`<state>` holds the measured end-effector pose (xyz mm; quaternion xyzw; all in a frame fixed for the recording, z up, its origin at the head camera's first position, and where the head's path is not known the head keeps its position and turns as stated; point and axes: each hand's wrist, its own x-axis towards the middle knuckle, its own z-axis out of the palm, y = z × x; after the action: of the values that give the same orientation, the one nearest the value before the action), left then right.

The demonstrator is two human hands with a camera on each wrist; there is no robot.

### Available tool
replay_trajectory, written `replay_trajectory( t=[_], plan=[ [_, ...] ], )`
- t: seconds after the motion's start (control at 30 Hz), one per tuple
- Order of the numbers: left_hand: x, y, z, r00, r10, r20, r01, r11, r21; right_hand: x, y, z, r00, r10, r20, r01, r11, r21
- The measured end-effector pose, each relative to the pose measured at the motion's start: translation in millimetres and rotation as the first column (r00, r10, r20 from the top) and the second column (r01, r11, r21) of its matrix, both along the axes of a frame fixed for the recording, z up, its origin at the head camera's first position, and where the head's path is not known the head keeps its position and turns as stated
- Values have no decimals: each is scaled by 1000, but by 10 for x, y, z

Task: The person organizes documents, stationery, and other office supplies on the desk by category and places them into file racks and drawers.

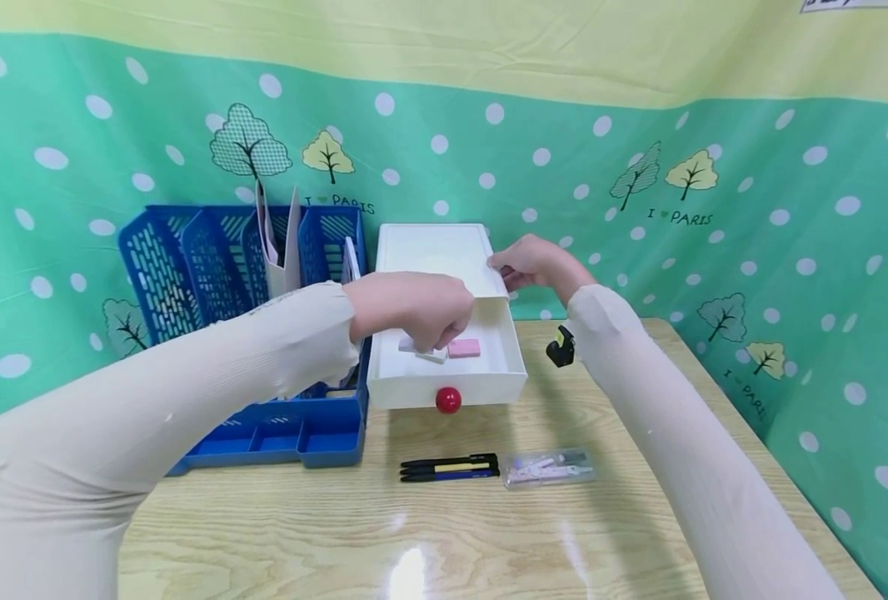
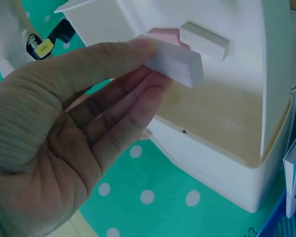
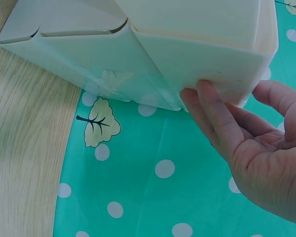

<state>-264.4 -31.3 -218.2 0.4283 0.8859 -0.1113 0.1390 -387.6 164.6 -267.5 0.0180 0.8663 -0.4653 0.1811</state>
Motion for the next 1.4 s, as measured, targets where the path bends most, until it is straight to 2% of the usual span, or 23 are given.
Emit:
replay_trajectory(
  t=[0.2, 0.47, 0.93, 1.4],
  plan=[
    [-10, 22, 6, 1000, 19, -3, -19, 998, -65, -12, -3, -4, 1000, 2, -6, -2, 1000, 7],
    [-36, 53, -42, 1000, -21, -12, 20, 993, -115, -26, 4, -11, 1000, -4, -2, 4, 1000, 16],
    [-87, 49, -106, 1000, 12, -7, -13, 984, -176, -29, 2, -3, 1000, -7, 10, 7, 1000, 14],
    [-91, 37, -190, 996, 89, 23, -84, 982, -171, -32, 12, -16, 1000, 4, 15, -4, 999, 34]
  ],
)
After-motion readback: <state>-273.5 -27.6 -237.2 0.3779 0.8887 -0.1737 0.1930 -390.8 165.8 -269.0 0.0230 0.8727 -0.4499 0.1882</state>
